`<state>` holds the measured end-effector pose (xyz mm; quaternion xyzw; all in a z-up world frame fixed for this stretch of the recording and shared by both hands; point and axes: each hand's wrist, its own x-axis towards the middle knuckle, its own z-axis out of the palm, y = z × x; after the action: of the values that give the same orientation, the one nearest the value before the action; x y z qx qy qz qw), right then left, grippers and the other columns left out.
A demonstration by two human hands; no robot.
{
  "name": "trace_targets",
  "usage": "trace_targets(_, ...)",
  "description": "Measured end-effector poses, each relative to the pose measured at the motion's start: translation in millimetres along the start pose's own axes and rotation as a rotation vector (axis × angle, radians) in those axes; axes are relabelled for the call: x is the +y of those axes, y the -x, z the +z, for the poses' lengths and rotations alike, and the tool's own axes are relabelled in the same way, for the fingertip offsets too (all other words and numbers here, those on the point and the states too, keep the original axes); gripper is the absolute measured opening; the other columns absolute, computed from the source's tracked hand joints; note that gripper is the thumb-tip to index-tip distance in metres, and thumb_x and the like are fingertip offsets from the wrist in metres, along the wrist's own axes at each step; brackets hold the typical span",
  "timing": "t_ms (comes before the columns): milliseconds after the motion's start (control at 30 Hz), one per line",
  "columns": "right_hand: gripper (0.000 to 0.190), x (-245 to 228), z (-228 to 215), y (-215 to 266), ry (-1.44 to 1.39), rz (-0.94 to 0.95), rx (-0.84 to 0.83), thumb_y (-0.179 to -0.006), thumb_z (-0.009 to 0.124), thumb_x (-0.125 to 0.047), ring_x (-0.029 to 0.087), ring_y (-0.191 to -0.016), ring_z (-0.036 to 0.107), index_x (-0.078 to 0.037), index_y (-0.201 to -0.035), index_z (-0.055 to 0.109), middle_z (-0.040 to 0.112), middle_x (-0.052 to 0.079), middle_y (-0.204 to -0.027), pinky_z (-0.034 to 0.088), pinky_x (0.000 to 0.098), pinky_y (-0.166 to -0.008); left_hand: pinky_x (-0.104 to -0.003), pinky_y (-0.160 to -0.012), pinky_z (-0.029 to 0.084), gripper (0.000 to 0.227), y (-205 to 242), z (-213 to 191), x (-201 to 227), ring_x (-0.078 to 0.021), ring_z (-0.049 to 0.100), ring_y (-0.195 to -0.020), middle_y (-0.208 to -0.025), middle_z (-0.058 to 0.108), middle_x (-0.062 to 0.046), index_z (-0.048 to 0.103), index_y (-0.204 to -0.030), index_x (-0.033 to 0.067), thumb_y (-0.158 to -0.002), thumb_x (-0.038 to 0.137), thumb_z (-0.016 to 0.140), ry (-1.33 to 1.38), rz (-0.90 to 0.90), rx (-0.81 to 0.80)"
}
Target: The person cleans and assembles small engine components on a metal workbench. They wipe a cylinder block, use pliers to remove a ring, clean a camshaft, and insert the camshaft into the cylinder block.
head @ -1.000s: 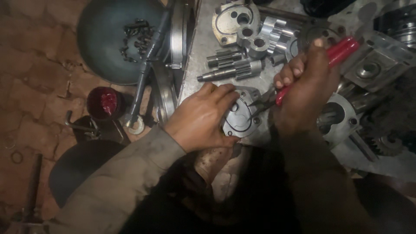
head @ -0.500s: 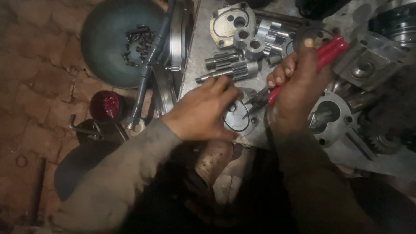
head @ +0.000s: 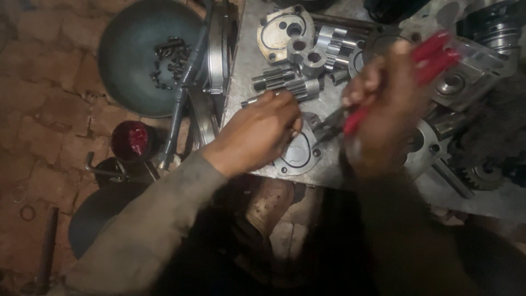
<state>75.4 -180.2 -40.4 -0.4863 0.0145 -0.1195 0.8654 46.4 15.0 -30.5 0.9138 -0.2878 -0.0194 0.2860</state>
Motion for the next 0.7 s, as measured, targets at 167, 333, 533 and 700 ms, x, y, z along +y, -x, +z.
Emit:
trace_targets(167, 0.025, -56, -24, -6, 0.199, -0.167, -0.099, -0.112, 0.066, -0.024, 0.018, -0.071, 0.056, -0.006, -0.106, 0.050, 0.054, 0.006, -0.084, 0.051, 0.0358, -0.065, -0.041, -0.086, 0.054, 0.012, 10, -25, 15, -0.0271, 0.066, -0.093, -0.098, 0.068, -0.010, 0.063, -0.102, 0.0044, -0.091, 0.005, 0.066, 0.166, 0.000, -0.061)
trace_targets(333, 0.030, -106, -49, 0, 0.669, -0.306, -0.271, -0.108, 0.071, -0.019, 0.020, -0.087, 0.059, -0.004, -0.121, 0.048, 0.057, 0.010, -0.099, 0.052, 0.0369, -0.077, -0.034, -0.083, 0.057, 0.009, 27, -65, 31, -0.0175, 0.069, -0.093, -0.097, 0.070, -0.005, 0.065, -0.101, 0.0064, -0.095, 0.011, 0.069, 0.454, -0.111, -0.171)
trace_targets(533, 0.047, -170, -132, 0, 1.291, -0.471, -0.333, -0.103, 0.075, -0.013, 0.023, -0.105, 0.061, -0.002, -0.138, 0.045, 0.060, 0.014, -0.117, 0.052, 0.0382, -0.091, -0.032, -0.082, 0.058, 0.017, 28, -102, 37, -0.0145, 0.069, -0.096, -0.101, 0.073, -0.005, 0.068, -0.109, 0.0062, -0.097, 0.018, 0.070, 0.496, -0.160, -0.022)
trace_targets(700, 0.065, -207, -226, -5, 1.601, -0.419, -0.194, -0.099, 0.080, -0.009, 0.026, -0.121, 0.063, -0.001, -0.152, 0.043, 0.062, 0.017, -0.132, 0.053, 0.0393, -0.103, -0.033, -0.065, 0.060, 0.019, 12, -89, 54, -0.0147, 0.074, -0.078, -0.092, 0.073, -0.003, 0.072, -0.103, 0.0099, -0.092, 0.025, 0.072, 0.317, -0.399, -0.089)
